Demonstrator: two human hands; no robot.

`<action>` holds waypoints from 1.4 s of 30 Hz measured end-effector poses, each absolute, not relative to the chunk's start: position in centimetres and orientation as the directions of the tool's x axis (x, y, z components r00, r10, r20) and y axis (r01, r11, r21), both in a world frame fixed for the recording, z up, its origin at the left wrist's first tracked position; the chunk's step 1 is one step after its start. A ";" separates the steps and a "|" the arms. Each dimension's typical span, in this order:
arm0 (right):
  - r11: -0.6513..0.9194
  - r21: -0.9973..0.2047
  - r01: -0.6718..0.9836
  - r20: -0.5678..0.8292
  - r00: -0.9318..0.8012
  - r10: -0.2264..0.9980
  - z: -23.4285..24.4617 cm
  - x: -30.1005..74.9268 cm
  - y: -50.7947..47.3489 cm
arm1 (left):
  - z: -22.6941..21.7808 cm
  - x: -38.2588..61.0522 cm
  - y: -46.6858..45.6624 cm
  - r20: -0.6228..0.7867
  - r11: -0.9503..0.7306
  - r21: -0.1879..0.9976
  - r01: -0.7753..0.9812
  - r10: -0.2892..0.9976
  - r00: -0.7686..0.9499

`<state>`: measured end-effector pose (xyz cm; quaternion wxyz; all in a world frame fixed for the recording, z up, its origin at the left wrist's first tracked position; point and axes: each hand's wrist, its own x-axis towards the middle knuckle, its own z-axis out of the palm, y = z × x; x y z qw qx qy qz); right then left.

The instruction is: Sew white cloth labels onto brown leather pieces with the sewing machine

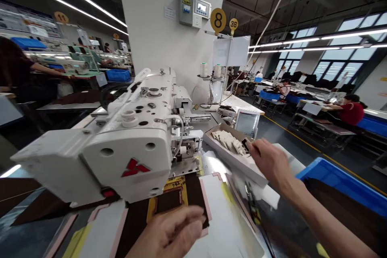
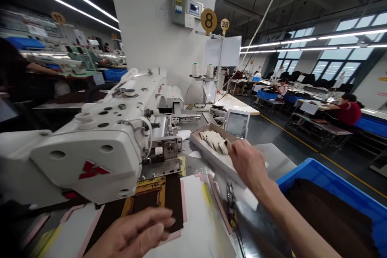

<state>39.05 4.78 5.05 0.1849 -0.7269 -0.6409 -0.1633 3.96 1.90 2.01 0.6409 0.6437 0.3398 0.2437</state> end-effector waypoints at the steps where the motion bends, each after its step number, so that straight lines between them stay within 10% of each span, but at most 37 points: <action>1: -0.046 -0.047 0.998 0.518 0.064 0.853 4.7 36.7 3.6 | 1.8 4.5 1.9 -0.157 0.159 0.986 0.054 0.760 0.631; 7: 0.586 0.099 0.804 0.711 -0.469 0.523 0.1 24.7 -1.3 | -0.8 5.7 2.4 -0.182 0.400 0.890 -0.218 0.750 0.636; 10: 0.723 -0.104 0.683 0.654 -0.501 0.567 -0.7 23.7 -1.8 | -1.5 4.0 1.9 -0.236 0.410 0.896 -0.173 0.768 0.595; 14: 0.377 -0.753 0.540 0.256 -0.288 0.923 0.1 24.8 -1.6 | -0.5 1.4 0.8 -0.280 0.364 0.931 0.009 0.699 0.658; 17: -0.077 -0.943 0.324 -0.206 -0.386 0.899 -0.1 24.6 -0.7 | -0.3 0.5 0.4 -0.298 0.311 0.945 0.101 0.694 0.655; 24: -0.302 -0.931 0.204 -0.362 -0.423 0.831 -2.8 21.9 2.7 | -2.6 -1.3 1.6 -0.282 0.272 0.957 0.100 0.788 0.548; 28: -0.266 -0.906 0.328 -0.362 -0.278 0.890 -3.1 21.0 5.3 | -1.4 -3.7 1.9 -0.300 0.128 0.895 0.428 0.882 0.363; 31: -0.244 -0.896 0.370 -0.345 -0.237 0.908 -3.3 20.6 6.8 | -0.8 -5.7 1.8 0.040 -0.296 0.713 0.635 0.922 0.385; 36: -0.185 -0.871 0.455 -0.309 -0.214 0.927 -2.5 19.9 7.3 | -0.7 -6.5 1.3 0.501 -0.767 0.268 0.583 0.628 0.595; 42: -0.028 -0.849 0.528 -0.179 -0.237 0.955 -1.9 19.4 7.0 | 0.1 -5.2 1.9 0.243 -0.741 0.194 0.643 0.671 0.700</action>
